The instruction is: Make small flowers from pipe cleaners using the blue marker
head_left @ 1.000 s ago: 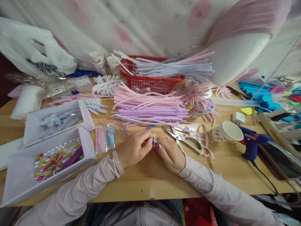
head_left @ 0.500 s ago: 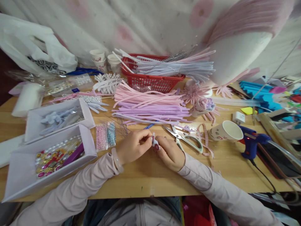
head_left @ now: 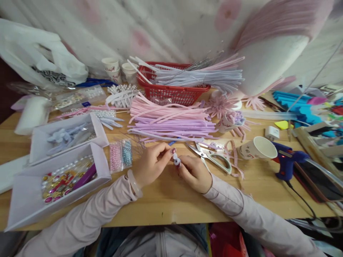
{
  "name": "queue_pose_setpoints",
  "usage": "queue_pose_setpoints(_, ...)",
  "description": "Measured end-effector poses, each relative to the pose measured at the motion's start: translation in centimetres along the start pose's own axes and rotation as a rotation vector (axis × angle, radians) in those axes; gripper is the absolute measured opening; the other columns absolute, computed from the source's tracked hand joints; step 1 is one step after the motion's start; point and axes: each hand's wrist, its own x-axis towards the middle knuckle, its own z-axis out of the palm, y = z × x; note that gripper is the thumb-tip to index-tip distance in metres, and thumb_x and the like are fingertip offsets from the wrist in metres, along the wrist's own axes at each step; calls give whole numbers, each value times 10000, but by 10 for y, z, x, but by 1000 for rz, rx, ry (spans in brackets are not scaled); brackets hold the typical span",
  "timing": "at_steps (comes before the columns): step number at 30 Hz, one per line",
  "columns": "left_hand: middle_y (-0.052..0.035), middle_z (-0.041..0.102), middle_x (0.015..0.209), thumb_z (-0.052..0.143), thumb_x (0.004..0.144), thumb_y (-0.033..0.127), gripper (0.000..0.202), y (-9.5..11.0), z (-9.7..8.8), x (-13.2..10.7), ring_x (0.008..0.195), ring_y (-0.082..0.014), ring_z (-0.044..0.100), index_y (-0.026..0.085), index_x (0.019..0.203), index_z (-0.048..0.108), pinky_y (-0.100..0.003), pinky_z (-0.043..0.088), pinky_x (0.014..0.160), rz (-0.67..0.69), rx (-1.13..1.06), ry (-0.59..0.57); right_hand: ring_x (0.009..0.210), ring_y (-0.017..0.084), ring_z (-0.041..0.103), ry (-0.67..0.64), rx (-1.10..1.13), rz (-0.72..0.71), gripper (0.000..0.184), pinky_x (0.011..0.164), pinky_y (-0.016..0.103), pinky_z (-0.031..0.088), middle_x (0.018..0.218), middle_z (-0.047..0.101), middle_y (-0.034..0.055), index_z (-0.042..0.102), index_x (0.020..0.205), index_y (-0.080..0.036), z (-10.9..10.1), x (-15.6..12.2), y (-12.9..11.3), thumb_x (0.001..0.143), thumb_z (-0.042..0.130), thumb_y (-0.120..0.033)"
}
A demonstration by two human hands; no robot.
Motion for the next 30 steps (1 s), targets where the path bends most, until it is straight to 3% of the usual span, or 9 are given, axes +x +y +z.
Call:
queue_pose_setpoints(5,7,585,687,580,839,294,188,2,4,-5,675,-125,562,181,707,507,-246,445,671,164,197,71,465,109,457,77,-87,22,248,486,236,366,529,500,-22,475,677,-194,2,-2,1,909,391,-217)
queue_pose_setpoints(12,9,627,731,528,881,337,176,0,5,-1,656,-117,577,182,808,569,-218,449,616,29,132,-72,486,125,495,79,-118,-9,219,507,245,396,544,535,-12,457,702,-205,3,-4,3,905,383,-174)
queue_pose_setpoints(18,-15,631,781,449,916,287,176,-1,3,-2,759,-143,588,180,838,565,-263,450,744,127,214,-78,457,113,459,102,-203,-59,197,482,234,361,524,474,-30,444,703,-205,4,-5,1,890,398,-162)
queue_pose_setpoints(25,-15,645,813,495,898,315,145,0,8,-3,713,-128,606,183,885,554,-221,477,645,28,45,-106,440,96,425,119,-184,-46,243,462,226,329,506,446,-39,453,658,-196,2,-5,4,895,408,-177)
queue_pose_setpoints(30,-8,615,747,427,928,254,168,-4,9,-4,700,-136,583,187,814,530,-246,457,671,150,246,-61,442,103,439,102,-154,-26,247,470,232,355,497,473,-35,466,666,-202,1,-4,2,902,398,-180)
